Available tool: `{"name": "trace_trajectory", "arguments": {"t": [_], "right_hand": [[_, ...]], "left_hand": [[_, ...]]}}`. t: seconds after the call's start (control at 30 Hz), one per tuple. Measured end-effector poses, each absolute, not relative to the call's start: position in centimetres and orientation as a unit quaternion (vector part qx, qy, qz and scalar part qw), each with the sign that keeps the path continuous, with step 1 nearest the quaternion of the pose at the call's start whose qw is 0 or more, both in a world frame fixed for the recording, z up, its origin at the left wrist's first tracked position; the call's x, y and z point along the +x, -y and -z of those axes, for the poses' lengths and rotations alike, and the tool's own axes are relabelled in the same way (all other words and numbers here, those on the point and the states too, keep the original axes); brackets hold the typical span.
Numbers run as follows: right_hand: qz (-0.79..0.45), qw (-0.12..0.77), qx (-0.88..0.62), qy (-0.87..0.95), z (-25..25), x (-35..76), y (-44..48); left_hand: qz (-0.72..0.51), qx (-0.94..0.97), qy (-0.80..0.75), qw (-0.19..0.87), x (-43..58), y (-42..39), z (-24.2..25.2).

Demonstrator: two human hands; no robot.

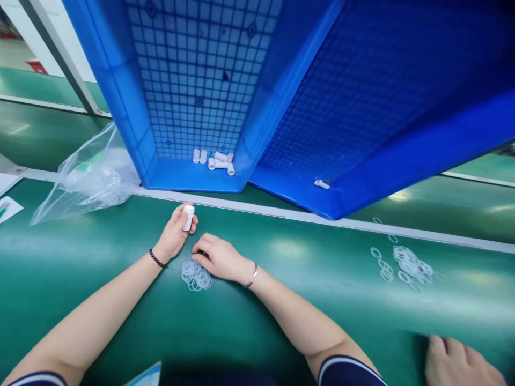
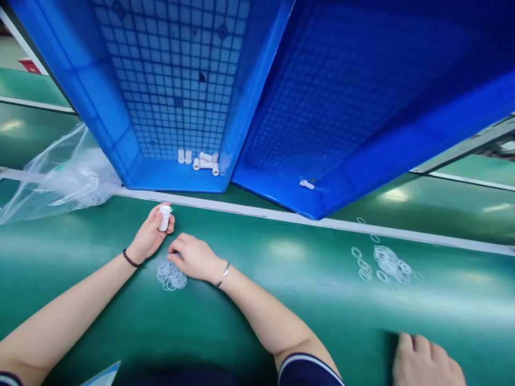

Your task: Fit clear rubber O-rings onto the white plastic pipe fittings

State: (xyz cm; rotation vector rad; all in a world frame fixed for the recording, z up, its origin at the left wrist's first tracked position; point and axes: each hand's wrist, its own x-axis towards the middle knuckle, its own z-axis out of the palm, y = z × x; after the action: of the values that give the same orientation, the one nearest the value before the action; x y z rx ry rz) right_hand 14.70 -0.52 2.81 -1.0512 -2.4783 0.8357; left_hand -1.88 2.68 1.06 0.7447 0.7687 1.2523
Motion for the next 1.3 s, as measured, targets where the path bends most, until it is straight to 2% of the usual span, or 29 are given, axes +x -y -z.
{"name": "trace_trajectory", "arguments": {"t": [0.17,0.5,0.63,0.73,0.9,1.2,1.3], "right_hand": [[-0.242,0.131,-0.348,0.896,-2.6,13.0,1.6],[-0.273,0.147,-0.325,0.893,-2.2,13.0,1.5],[-0.326,0.193,-0.33,0.864,-2.3,13.1,1.4],[-0.363,0.264,-0.372,0.812,-2.8,13.9,0.7],[-0.316,0.37,-0.468,0.738,-3.4,15.6,-1.0],[-0.258,0.344,-0.471,0.77,-2.4,15.8,-1.7],[-0.304,0.358,-0.45,0.759,-2.2,16.0,-2.1]], "left_hand": [[-0.56,0.355,-0.35,0.662,-1.8,-2.7,-0.8],[-0.537,0.364,-0.363,0.669,-1.7,-2.3,-1.4],[-0.531,0.38,-0.381,0.655,-1.8,-2.4,-1.3],[-0.498,0.413,-0.401,0.649,-1.9,-2.4,-1.2],[-0.428,0.503,-0.419,0.623,-2.1,-2.1,-0.8],[-0.387,0.609,-0.482,0.497,-1.4,-1.4,-1.0],[-0.367,0.656,-0.473,0.46,-1.5,-1.1,-1.6]]}}
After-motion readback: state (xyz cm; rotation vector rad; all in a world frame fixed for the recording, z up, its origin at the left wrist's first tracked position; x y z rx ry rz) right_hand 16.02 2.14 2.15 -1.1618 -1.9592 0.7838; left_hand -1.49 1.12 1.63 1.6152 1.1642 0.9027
